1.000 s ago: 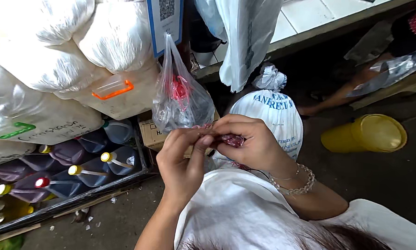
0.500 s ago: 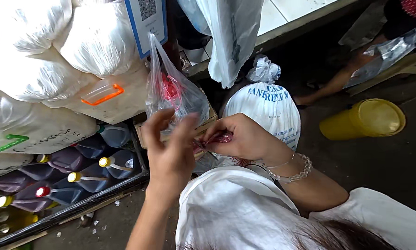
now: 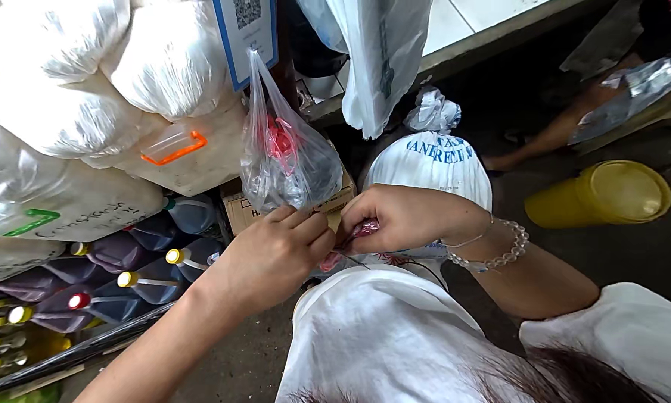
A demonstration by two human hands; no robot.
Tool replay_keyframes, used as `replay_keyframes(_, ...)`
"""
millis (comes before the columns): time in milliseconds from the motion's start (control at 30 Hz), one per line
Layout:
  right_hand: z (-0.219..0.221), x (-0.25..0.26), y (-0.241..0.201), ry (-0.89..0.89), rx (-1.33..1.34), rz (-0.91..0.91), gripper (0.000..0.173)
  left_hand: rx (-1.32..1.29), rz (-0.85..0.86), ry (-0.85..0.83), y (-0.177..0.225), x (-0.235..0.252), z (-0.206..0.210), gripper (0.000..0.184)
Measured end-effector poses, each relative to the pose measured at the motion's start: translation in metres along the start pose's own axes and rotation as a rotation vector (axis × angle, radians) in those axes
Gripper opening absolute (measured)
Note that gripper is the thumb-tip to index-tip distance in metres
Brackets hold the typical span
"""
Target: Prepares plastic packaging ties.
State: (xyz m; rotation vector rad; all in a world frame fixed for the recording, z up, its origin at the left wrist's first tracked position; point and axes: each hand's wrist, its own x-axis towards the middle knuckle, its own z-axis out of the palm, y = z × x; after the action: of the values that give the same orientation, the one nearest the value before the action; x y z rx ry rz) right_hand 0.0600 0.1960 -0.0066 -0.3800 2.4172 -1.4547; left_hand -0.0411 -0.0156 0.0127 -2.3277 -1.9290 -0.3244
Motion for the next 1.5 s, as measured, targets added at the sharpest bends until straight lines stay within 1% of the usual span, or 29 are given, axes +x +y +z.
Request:
replay_keyframes(67,-0.005,-0.003,0.000,0.001,0.017,-0.008,0.007,-0.006,-0.065,0.043,0.000,-0.002,-0.001,0.019)
replay_keyframes(167,-0.003,-0.009,0.000,0.103,0.031,-0.037,0.008,-0.018,-0.168,0.099,0.001,-0.004,0.001,0.021)
replay_keyframes(233,-0.002,-0.014,0.000,0.145,-0.009,-0.064,0.010,-0.004,-0.180,0.113,0.002,-0.003,0.000,0.021)
replay_keyframes(300,-0.005,-0.019,-0.001,0.110,-0.010,-0.055,0.011,0.017,-0.159,0.120,0.007,0.000,-0.001,0.021)
replay_keyframes(333,-0.009,-0.021,0.002,0.074,0.055,-0.071,0.011,-0.001,-0.160,0.127,0.009,0.002,-0.001,0.021)
replay_keyframes(400,-0.010,-0.025,0.018,0.041,0.343,-0.195,0.013,-0.143,-0.227,0.156,0.012,0.004,-0.002,0.018)
replay_keyframes(433,-0.008,-0.028,0.027,0.044,0.512,-0.264,0.022,-0.258,-0.285,0.191,0.012,0.005,-0.001,0.015)
replay_keyframes(467,-0.004,-0.028,0.035,0.073,0.668,-0.326,0.035,-0.386,-0.334,0.246,0.013,0.006,0.003,0.013)
replay_keyframes(500,0.003,-0.027,0.040,0.141,0.803,-0.379,0.045,-0.511,-0.363,0.311,0.014,0.007,0.011,0.012)
replay_keyframes(533,0.012,-0.022,0.045,0.197,0.924,-0.440,0.048,-0.604,-0.383,0.377,0.016,0.008,0.019,0.012)
replay_keyframes(567,0.022,-0.018,0.047,0.243,1.007,-0.457,0.047,-0.661,-0.403,0.442,0.019,0.010,0.027,0.014)
replay_keyframes(633,0.038,-0.013,0.049,0.297,1.168,-0.432,0.049,-0.704,-0.449,0.537,0.024,0.013,0.042,0.015)
replay_keyframes(667,0.043,-0.014,0.048,0.304,1.221,-0.418,0.052,-0.696,-0.468,0.555,0.026,0.014,0.046,0.015)
replay_keyframes(733,0.048,-0.019,0.044,0.324,1.235,-0.339,0.055,-0.607,-0.491,0.548,0.028,0.015,0.048,0.014)
replay_keyframes(767,0.047,-0.022,0.040,0.321,1.212,-0.284,0.049,-0.525,-0.493,0.543,0.029,0.015,0.047,0.013)
replay_keyframes(867,0.043,-0.028,0.031,0.315,1.190,-0.109,0.019,-0.253,-0.444,0.535,0.027,0.013,0.046,0.013)
replay_keyframes(900,0.042,-0.028,0.029,0.324,1.188,-0.066,0.015,-0.181,-0.413,0.530,0.027,0.013,0.046,0.014)
replay_keyframes(1000,0.043,-0.030,0.021,0.387,1.152,-0.008,0.021,-0.057,-0.360,0.541,0.028,0.011,0.046,0.015)
replay_keyframes(1133,0.050,-0.035,0.012,0.411,1.227,-0.003,0.026,-0.008,-0.344,0.571,0.032,0.007,0.047,0.015)
replay_keyframes(1300,0.050,-0.045,0.008,0.328,1.322,-0.024,0.024,-0.063,-0.338,0.564,0.035,0.001,0.039,0.015)
replay_keyframes(1367,0.050,-0.046,0.006,0.309,1.348,0.011,0.025,-0.064,-0.337,0.551,0.035,-0.002,0.036,0.015)
replay_keyframes(1500,0.046,-0.052,-0.002,0.368,1.295,0.119,0.027,-0.026,-0.343,0.515,0.031,-0.010,0.031,0.016)
